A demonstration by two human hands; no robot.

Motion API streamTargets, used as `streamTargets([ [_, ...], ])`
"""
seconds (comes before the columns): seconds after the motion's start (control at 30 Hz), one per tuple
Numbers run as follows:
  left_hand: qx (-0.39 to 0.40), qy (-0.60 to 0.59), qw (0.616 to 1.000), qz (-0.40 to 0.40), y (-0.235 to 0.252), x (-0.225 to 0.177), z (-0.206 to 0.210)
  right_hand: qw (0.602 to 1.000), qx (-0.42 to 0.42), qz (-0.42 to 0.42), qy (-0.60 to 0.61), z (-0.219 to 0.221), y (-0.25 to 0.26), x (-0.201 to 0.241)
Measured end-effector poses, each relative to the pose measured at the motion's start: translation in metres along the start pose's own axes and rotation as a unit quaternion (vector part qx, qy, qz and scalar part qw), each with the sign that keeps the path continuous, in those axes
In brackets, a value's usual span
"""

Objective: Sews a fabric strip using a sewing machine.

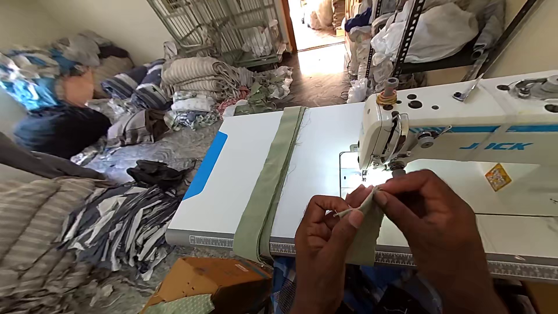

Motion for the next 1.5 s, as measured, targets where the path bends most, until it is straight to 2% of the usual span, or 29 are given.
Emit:
streamTargets([
  [0.07,-0.004,-0.014,0.999,-0.029,0.002,0.008,-0.005,0.989,0.078,0.05,0.114,0.009,0.006,-0.021],
  [0.13,-0.016,-0.033,0.998,-0.047,0.004,0.015,-0.009,0.979,0.08,0.075,0.171,0.017,0.004,-0.031],
  [0.27,-0.043,-0.068,0.995,-0.066,0.008,0.028,-0.015,0.991,-0.069,0.081,0.079,0.014,-0.01,-0.03],
  [0.37,-0.097,-0.05,0.993,-0.054,0.014,0.027,-0.021,0.992,-0.128,0.012,0.014,0.015,-0.014,-0.016],
  [0.43,-0.14,0.072,0.988,0.008,0.017,0.011,-0.023,0.99,-0.135,-0.048,0.011,0.019,-0.014,-0.004],
  [0.47,-0.153,0.17,0.972,0.06,0.017,-0.001,-0.021,0.988,-0.136,-0.07,0.011,0.022,-0.015,0.001],
  [0.53,-0.158,0.333,0.916,0.156,0.014,-0.022,-0.013,0.987,-0.128,-0.098,-0.009,0.03,-0.015,0.01],
  [0.6,-0.142,0.412,0.882,0.177,0.011,-0.032,-0.004,0.988,-0.114,-0.104,-0.03,0.033,-0.015,0.015],
  [0.63,-0.123,0.422,0.882,0.172,0.009,-0.034,-0.002,0.99,-0.099,-0.098,-0.029,0.033,-0.014,0.016],
  [0.73,-0.065,0.4,0.908,0.108,0.003,-0.034,-0.009,0.999,-0.039,-0.021,0.012,0.028,-0.011,0.007],
  [0.83,-0.035,0.399,0.916,-0.006,-0.009,-0.027,-0.028,0.991,0.076,0.095,0.064,0.029,-0.014,-0.018],
  [0.9,0.014,0.365,0.926,-0.093,-0.02,-0.014,-0.037,0.979,0.135,0.137,0.068,0.034,-0.022,-0.036],
  [1.0,0.039,0.199,0.952,-0.228,-0.034,0.019,-0.042,0.974,0.15,0.172,0.016,0.039,-0.039,-0.064],
  [1.07,0.033,0.176,0.945,-0.275,-0.04,0.036,-0.045,0.977,0.113,0.171,-0.06,0.04,-0.049,-0.076],
  [1.13,0.034,0.198,0.934,-0.295,-0.042,0.047,-0.046,0.977,0.063,0.127,-0.16,0.038,-0.056,-0.075],
  [1.2,0.026,0.211,0.929,-0.301,-0.041,0.052,-0.047,0.971,0.02,0.014,-0.24,0.039,-0.062,-0.057],
  [1.27,0.017,0.213,0.93,-0.298,-0.04,0.049,-0.046,0.958,0.019,-0.104,-0.267,0.044,-0.071,-0.039],
  [1.33,0.023,0.205,0.93,-0.304,-0.038,0.044,-0.046,0.945,0.034,-0.18,-0.27,0.048,-0.081,-0.029],
  [1.5,0.041,0.169,0.935,-0.31,-0.037,0.029,-0.043,0.935,0.065,-0.231,-0.262,0.05,-0.086,-0.019],
])
Point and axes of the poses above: each hand's wrist, its own y-axis towards the middle knuckle, its own z-axis out of the palm, x = y × z, the point moved 9 cm from there along y, towards the middle knuckle, and after that the axes turned 11 degrees about x, right-handed, at the moved point
